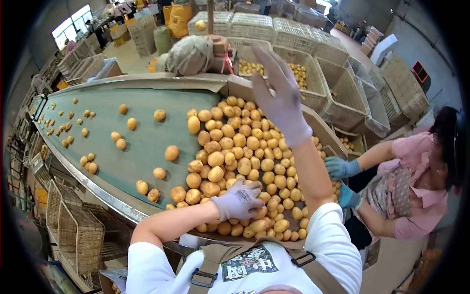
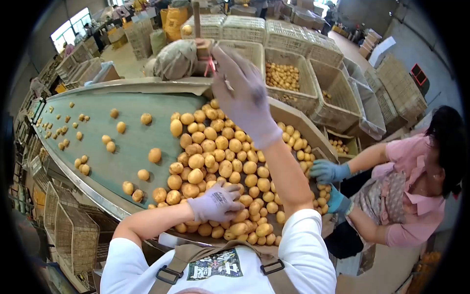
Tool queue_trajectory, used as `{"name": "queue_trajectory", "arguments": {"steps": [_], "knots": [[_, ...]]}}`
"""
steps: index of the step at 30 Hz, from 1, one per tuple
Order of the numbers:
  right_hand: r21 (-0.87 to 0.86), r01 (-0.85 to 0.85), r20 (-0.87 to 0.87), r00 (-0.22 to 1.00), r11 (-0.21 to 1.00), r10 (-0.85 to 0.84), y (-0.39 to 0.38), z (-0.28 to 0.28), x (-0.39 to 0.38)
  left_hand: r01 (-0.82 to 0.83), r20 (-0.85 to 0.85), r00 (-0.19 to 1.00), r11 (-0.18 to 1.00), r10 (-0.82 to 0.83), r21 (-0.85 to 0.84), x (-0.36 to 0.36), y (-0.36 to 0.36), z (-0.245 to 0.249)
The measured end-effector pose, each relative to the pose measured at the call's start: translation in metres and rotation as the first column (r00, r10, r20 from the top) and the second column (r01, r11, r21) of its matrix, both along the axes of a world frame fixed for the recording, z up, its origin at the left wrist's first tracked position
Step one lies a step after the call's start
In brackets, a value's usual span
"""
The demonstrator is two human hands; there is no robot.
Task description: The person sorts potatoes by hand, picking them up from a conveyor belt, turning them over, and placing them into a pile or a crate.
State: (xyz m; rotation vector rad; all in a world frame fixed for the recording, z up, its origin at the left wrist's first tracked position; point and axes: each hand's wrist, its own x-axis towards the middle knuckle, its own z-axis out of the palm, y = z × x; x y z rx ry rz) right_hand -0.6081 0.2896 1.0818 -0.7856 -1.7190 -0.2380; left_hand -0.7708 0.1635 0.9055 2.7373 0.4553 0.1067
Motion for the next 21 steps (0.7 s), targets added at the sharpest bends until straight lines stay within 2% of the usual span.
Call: {"name": "queue_trajectory", "arguments": {"steps": [2, 3, 4, 5, 7, 8, 10, 11, 12, 14, 15, 18, 19, 20, 21], "knots": [[-0.138, 0.126, 0.071, 0.991, 0.983, -0.117, -0.025, -0.063, 0.049, -0.006, -0.042, 0.999, 1.000, 0.007, 0.022, 0.002, -0.001, 0.003], [-0.288, 0.182, 0.074, 0.983, 0.940, -0.168, -0.041, -0.108, 0.079, -0.009, -0.008, 1.000, 1.000, 0.009, 0.013, 0.001, -0.001, 0.003], [-0.430, 0.235, 0.075, 0.972, 0.872, -0.224, -0.063, -0.155, 0.105, -0.001, -0.009, 1.000, 0.999, 0.001, 0.035, 0.001, -0.002, 0.009], [-0.620, 0.379, 0.242, 0.925, 0.687, -0.292, -0.094, -0.203, 0.120, 0.016, 0.019, 1.000, 0.998, -0.017, 0.060, 0.003, 0.000, 0.012], [-0.703, 0.542, 0.526, 0.832, 0.460, -0.176, -0.181, -0.258, 0.111, 0.027, 0.055, 0.998, 0.999, -0.030, 0.047, 0.003, -0.003, 0.008], [-0.645, 0.580, 0.643, 0.764, 0.497, -0.056, -0.212, -0.269, 0.102, 0.023, 0.078, 0.997, 0.999, -0.025, 0.025, 0.007, 0.001, 0.007], [-0.818, 0.377, 0.407, 0.913, 0.434, -0.025, -0.242, -0.244, 0.110, 0.018, 0.100, 0.995, 0.997, -0.025, 0.069, 0.012, 0.000, 0.015], [-0.864, 0.295, 0.302, 0.952, 0.407, -0.050, -0.244, -0.250, 0.129, 0.006, 0.097, 0.995, 0.998, -0.012, 0.062, 0.015, -0.002, 0.016], [-0.907, 0.254, 0.212, 0.964, 0.336, -0.158, -0.242, -0.265, 0.151, -0.011, 0.089, 0.996, 0.998, 0.006, 0.056, 0.018, -0.003, 0.017], [-0.905, 0.359, 0.280, 0.906, 0.228, -0.318, -0.232, -0.265, 0.177, -0.002, 0.082, 0.997, 0.999, -0.003, 0.052, 0.021, -0.002, 0.017], [-0.851, 0.418, 0.237, 0.845, 0.318, -0.479, -0.226, -0.264, 0.175, 0.002, 0.072, 0.997, 0.999, -0.006, 0.054, 0.022, -0.002, 0.017], [-0.779, 0.591, 0.547, 0.804, 0.208, -0.233, -0.219, -0.263, 0.128, 0.001, 0.079, 0.997, 0.996, -0.008, 0.089, 0.018, -0.005, 0.014], [-0.779, 0.579, 0.537, 0.815, 0.243, -0.218, -0.221, -0.275, 0.118, -0.014, 0.108, 0.994, 0.994, 0.002, 0.106, 0.016, -0.006, 0.007], [-0.715, 0.537, 0.527, 0.835, 0.448, -0.158, -0.216, -0.298, 0.125, -0.019, 0.142, 0.990, 0.995, 0.004, 0.102, 0.013, -0.006, -0.003], [-0.731, 0.450, 0.474, 0.876, 0.513, -0.093, -0.212, -0.304, 0.132, -0.079, 0.227, 0.973, 0.984, 0.042, 0.159, 0.011, -0.011, -0.025]]}}
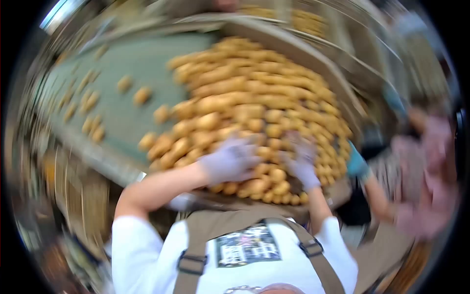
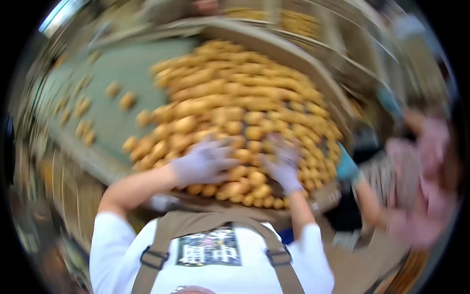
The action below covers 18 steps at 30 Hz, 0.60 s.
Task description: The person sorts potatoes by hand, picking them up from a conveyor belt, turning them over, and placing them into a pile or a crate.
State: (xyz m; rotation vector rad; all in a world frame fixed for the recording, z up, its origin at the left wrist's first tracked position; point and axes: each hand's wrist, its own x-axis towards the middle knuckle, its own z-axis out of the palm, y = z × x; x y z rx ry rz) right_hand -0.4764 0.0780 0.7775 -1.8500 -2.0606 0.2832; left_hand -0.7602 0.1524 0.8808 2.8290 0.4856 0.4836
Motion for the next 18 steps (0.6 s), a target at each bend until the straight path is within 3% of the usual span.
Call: {"name": "queue_trajectory", "arguments": {"steps": [1, 2, 3, 4, 5, 12, 18], "knots": [[0.158, 0.022, 0.036, 0.999, 0.987, -0.028, 0.002, -0.012, -0.003, -0.051, -0.148, 0.988, 0.997, 0.042, -0.058, 0.007, -0.004, -0.012], [0.121, 0.052, 0.021, 0.998, 0.991, -0.055, 0.005, -0.032, 0.006, -0.118, -0.423, 0.903, 0.989, 0.069, -0.090, 0.026, -0.007, -0.018], [0.157, 0.048, 0.090, 0.994, 0.986, -0.063, 0.007, -0.041, 0.006, -0.163, -0.588, 0.809, 0.967, 0.016, -0.198, 0.046, -0.001, -0.016], [0.182, -0.009, 0.118, 0.993, 0.983, -0.013, 0.012, -0.047, 0.014, -0.151, -0.517, 0.849, 0.988, 0.112, -0.034, 0.067, -0.005, -0.046], [0.207, -0.083, 0.244, 0.969, 0.975, 0.030, 0.017, -0.050, 0.018, -0.165, -0.521, 0.841, 0.986, 0.144, 0.008, 0.089, 0.000, -0.065], [0.215, -0.151, 0.300, 0.950, 0.965, 0.082, 0.048, -0.067, 0.025, -0.328, -0.645, 0.755, 0.921, 0.121, -0.211, 0.144, 0.046, -0.104], [0.187, -0.109, 0.202, 0.977, 0.976, 0.070, 0.033, -0.067, 0.027, -0.346, -0.755, 0.649, 0.920, 0.095, -0.182, 0.163, 0.042, -0.109]]}}
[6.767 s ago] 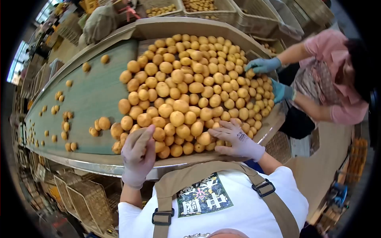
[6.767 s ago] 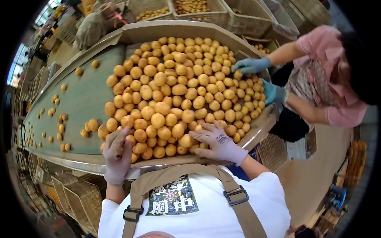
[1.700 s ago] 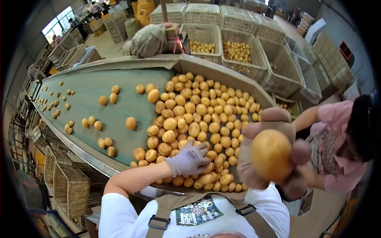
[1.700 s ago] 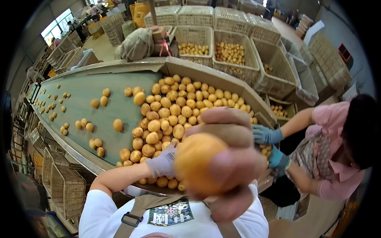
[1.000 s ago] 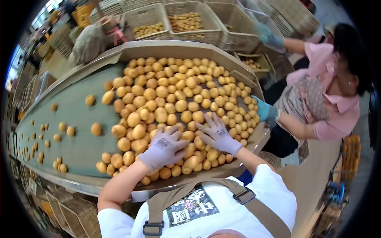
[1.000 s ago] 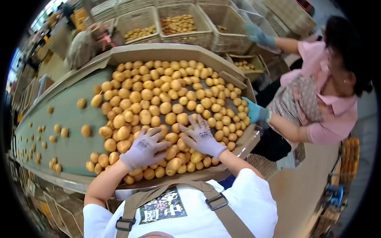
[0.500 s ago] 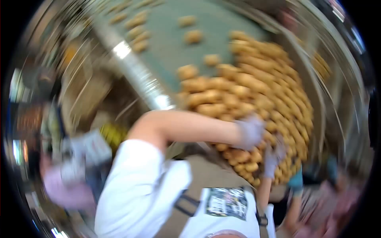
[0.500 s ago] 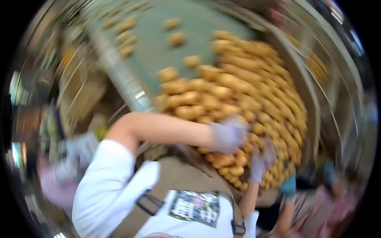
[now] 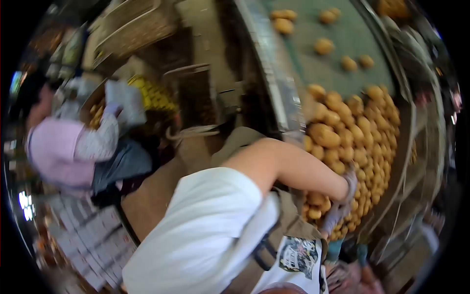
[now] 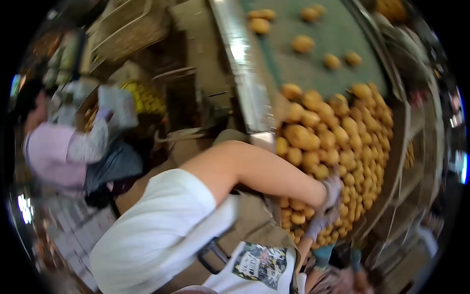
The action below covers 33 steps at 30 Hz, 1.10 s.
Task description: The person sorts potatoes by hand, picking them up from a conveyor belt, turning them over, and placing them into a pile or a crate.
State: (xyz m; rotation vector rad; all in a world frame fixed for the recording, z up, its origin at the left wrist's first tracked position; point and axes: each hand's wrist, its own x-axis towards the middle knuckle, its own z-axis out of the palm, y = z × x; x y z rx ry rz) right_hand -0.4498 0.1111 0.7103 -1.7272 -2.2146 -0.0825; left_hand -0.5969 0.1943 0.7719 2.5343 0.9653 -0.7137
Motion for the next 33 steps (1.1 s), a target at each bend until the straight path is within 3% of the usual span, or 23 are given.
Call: {"name": "queue_trajectory", "arguments": {"steps": [5, 7, 8, 10, 11, 12, 13, 15, 16, 18, 20, 21, 23, 25, 27, 28, 29, 31, 33], "knots": [[-0.106, 0.051, -0.222, 0.972, 0.993, -0.074, -0.032, 0.047, -0.025, 0.105, 0.241, 0.959, 0.977, -0.148, 0.184, -0.115, -0.046, 0.092], [-0.157, 0.215, -0.450, 0.853, 0.964, -0.263, -0.037, 0.073, -0.014, 0.142, 0.428, 0.886, 0.983, -0.180, 0.119, -0.129, -0.032, 0.095], [-0.180, 0.258, -0.569, 0.759, 0.949, -0.315, -0.037, 0.078, -0.007, 0.165, 0.408, 0.894, 0.982, -0.186, 0.088, -0.130, -0.027, 0.115], [-0.251, 0.322, -0.512, 0.756, 0.913, -0.408, -0.038, 0.071, 0.001, 0.149, 0.389, 0.901, 0.979, -0.191, 0.136, -0.118, -0.013, 0.120], [-0.307, 0.364, -0.325, 0.828, 0.879, -0.457, -0.040, 0.060, -0.005, 0.160, 0.416, 0.884, 0.973, -0.216, 0.165, -0.112, -0.008, 0.125], [-0.251, 0.389, -0.137, 0.892, 0.886, -0.431, -0.054, 0.057, -0.033, 0.188, 0.448, 0.849, 0.953, -0.280, 0.239, -0.109, -0.004, 0.120], [-0.320, 0.225, -0.120, 0.954, 0.920, -0.275, -0.065, 0.068, -0.039, 0.203, 0.482, 0.807, 0.927, -0.341, 0.315, -0.111, 0.004, 0.106], [-0.372, 0.139, -0.147, 0.967, 0.918, -0.206, -0.075, 0.076, -0.030, 0.229, 0.450, 0.820, 0.924, -0.354, 0.308, -0.121, 0.008, 0.081], [-0.359, 0.058, -0.240, 0.959, 0.932, -0.152, -0.068, 0.092, -0.012, 0.213, 0.485, 0.806, 0.931, -0.338, 0.295, -0.125, 0.008, 0.079], [-0.318, 0.277, -0.465, 0.788, 0.907, -0.404, -0.059, 0.043, 0.029, 0.225, 0.480, 0.807, 0.931, -0.344, 0.289, -0.131, 0.006, 0.079], [-0.352, 0.381, -0.454, 0.729, 0.855, -0.512, -0.050, 0.069, 0.037, 0.201, 0.452, 0.837, 0.942, -0.308, 0.270, -0.127, -0.007, 0.108], [-0.328, 0.442, -0.313, 0.783, 0.835, -0.538, -0.037, 0.101, 0.015, 0.194, 0.447, 0.845, 0.947, -0.294, 0.256, -0.127, -0.007, 0.110], [-0.134, 0.295, -0.138, 0.940, 0.946, -0.313, -0.049, 0.070, -0.028, 0.187, 0.439, 0.853, 0.950, -0.283, 0.250, -0.128, -0.009, 0.109], [-0.176, 0.015, -0.429, 0.899, 0.984, -0.091, -0.059, 0.103, -0.046, 0.189, 0.446, 0.847, 0.948, -0.290, 0.258, -0.130, -0.007, 0.104], [-0.159, -0.180, -0.473, 0.877, 0.971, 0.085, -0.068, 0.112, -0.045, 0.193, 0.446, 0.847, 0.948, -0.291, 0.253, -0.132, -0.007, 0.104], [-0.099, -0.171, -0.550, 0.830, 0.980, 0.089, -0.065, 0.110, -0.040, 0.189, 0.443, 0.850, 0.950, -0.286, 0.250, -0.132, -0.008, 0.105], [-0.093, -0.187, -0.662, 0.746, 0.978, 0.080, -0.059, 0.094, -0.027, 0.179, 0.440, 0.855, 0.952, -0.275, 0.249, -0.134, -0.010, 0.105], [-0.192, 0.288, -0.570, 0.745, 0.938, -0.346, -0.045, 0.113, -0.017, 0.168, 0.451, 0.853, 0.955, -0.265, 0.244, -0.136, -0.012, 0.106], [-0.387, 0.118, -0.413, 0.865, 0.914, -0.286, -0.039, 0.100, -0.009, 0.163, 0.459, 0.852, 0.961, -0.250, 0.222, -0.138, -0.011, 0.101]]}}
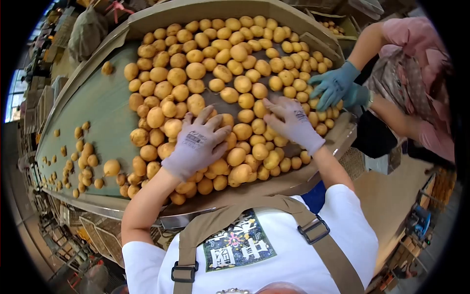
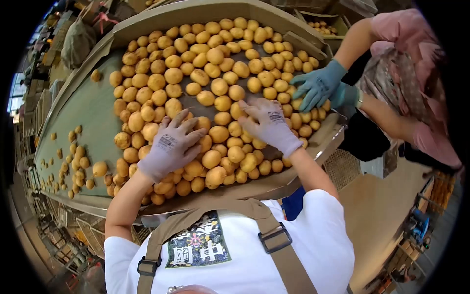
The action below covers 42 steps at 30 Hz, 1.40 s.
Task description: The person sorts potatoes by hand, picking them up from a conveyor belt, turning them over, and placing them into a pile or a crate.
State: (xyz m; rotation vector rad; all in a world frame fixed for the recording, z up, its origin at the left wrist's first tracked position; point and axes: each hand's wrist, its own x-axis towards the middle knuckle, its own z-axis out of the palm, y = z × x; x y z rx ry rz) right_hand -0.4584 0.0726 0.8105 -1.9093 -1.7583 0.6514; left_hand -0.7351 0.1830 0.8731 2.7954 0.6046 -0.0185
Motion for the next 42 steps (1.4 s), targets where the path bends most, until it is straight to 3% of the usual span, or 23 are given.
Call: {"name": "queue_trajectory", "arguments": {"steps": [1, 2, 4, 5, 6, 7, 9, 11, 14, 16, 18, 23, 28, 30, 31, 32, 34, 36, 37, 38, 39, 41, 42], "knots": [[0.116, -0.035, 0.127, 0.992, 0.993, 0.020, 0.001, -0.022, -0.005, -0.001, -0.018, 1.000, 1.000, 0.002, 0.012, 0.000, -0.001, 0.000], [-0.090, -0.023, -0.108, 0.994, 0.996, 0.014, 0.015, 0.002, -0.004, -0.001, -0.033, 0.999, 1.000, 0.002, 0.022, 0.002, 0.000, 0.000], [0.178, 0.077, -0.149, 0.987, 0.981, -0.051, 0.037, 0.012, -0.002, -0.014, -0.004, 1.000, 1.000, 0.014, 0.005, 0.000, 0.000, 0.000], [0.315, 0.004, 0.124, 0.991, 0.949, -0.045, 0.047, 0.012, -0.004, -0.023, 0.013, 1.000, 1.000, 0.023, -0.007, -0.001, 0.000, 0.000], [0.246, -0.026, 0.142, 0.990, 0.969, -0.009, 0.059, 0.012, -0.011, -0.030, 0.028, 0.999, 0.999, 0.031, -0.022, -0.003, -0.002, -0.001], [-0.150, -0.092, 0.075, 0.992, 0.984, 0.104, 0.085, 0.023, 0.004, -0.030, 0.028, 0.999, 0.999, 0.031, -0.015, -0.004, -0.002, -0.003], [-0.101, 0.030, 0.053, 0.998, 0.994, -0.025, 0.099, 0.047, -0.015, -0.032, 0.020, 0.999, 0.999, 0.032, -0.013, -0.004, -0.002, -0.003], [0.005, -0.016, 0.095, 0.995, 1.000, 0.015, 0.130, 0.013, -0.038, -0.025, 0.001, 1.000, 1.000, 0.025, -0.017, -0.003, -0.002, -0.003], [-0.153, -0.040, 0.346, 0.934, 0.987, 0.091, 0.167, -0.003, -0.073, -0.020, -0.019, 1.000, 0.999, 0.020, -0.030, -0.003, 0.000, -0.002], [-0.234, -0.080, 0.334, 0.929, 0.969, 0.158, 0.167, 0.012, -0.072, -0.029, -0.037, 0.999, 0.999, 0.028, -0.041, -0.005, -0.001, 0.001], [-0.256, -0.130, 0.254, 0.947, 0.958, 0.197, 0.161, 0.020, -0.061, -0.034, -0.035, 0.999, 0.998, 0.032, -0.050, -0.008, -0.002, 0.002], [0.159, 0.068, -0.225, 0.974, 0.985, -0.031, 0.116, -0.002, -0.041, -0.032, -0.025, 0.999, 0.999, 0.031, -0.044, -0.009, -0.002, 0.002], [0.229, 0.189, -0.347, 0.932, 0.955, -0.102, 0.089, 0.003, -0.044, -0.030, -0.023, 0.999, 0.999, 0.029, -0.043, -0.010, -0.001, 0.006], [0.162, 0.177, -0.500, 0.863, 0.971, -0.074, 0.093, 0.015, -0.046, -0.027, -0.021, 0.999, 0.999, 0.026, -0.033, -0.012, -0.001, 0.008], [0.326, 0.188, -0.552, 0.834, 0.926, 0.025, 0.095, 0.021, -0.053, -0.040, 0.027, 0.999, 0.995, 0.043, -0.093, -0.013, 0.001, 0.008], [0.285, 0.151, -0.528, 0.849, 0.947, 0.023, 0.093, 0.030, -0.057, -0.049, 0.075, 0.995, 0.987, 0.062, -0.155, -0.014, 0.005, 0.009], [0.313, 0.146, -0.596, 0.800, 0.938, 0.074, 0.096, 0.041, -0.069, -0.198, 0.111, 0.954, 0.861, 0.279, -0.468, -0.013, 0.012, 0.017], [0.272, 0.073, -0.549, 0.831, 0.959, 0.092, 0.092, 0.054, -0.079, -0.107, 0.325, 0.735, 0.575, 0.596, -0.811, -0.012, 0.013, 0.006], [0.497, -0.070, -0.334, 0.904, 0.865, 0.266, 0.100, 0.043, -0.084, -0.076, 0.264, 0.684, 0.426, 0.680, -0.902, -0.015, 0.018, 0.005], [0.573, -0.225, -0.247, 0.869, 0.788, 0.428, 0.108, 0.043, -0.087, -0.026, 0.189, 0.640, 0.267, 0.745, -0.963, -0.012, 0.027, 0.008], [0.496, -0.260, -0.263, 0.864, 0.829, 0.429, 0.112, 0.056, -0.091, -0.163, -0.033, 0.656, 0.099, 0.754, -0.982, -0.016, 0.028, 0.037], [0.453, -0.245, -0.321, 0.852, 0.857, 0.413, 0.133, 0.064, -0.094, -0.074, 0.017, 0.559, 0.070, 0.829, -0.995, -0.021, 0.032, 0.028], [0.294, -0.174, -0.411, 0.865, 0.940, 0.289, 0.153, 0.075, -0.092, -0.028, 0.040, 0.504, 0.063, 0.863, -0.998, -0.022, 0.034, 0.026]]}}
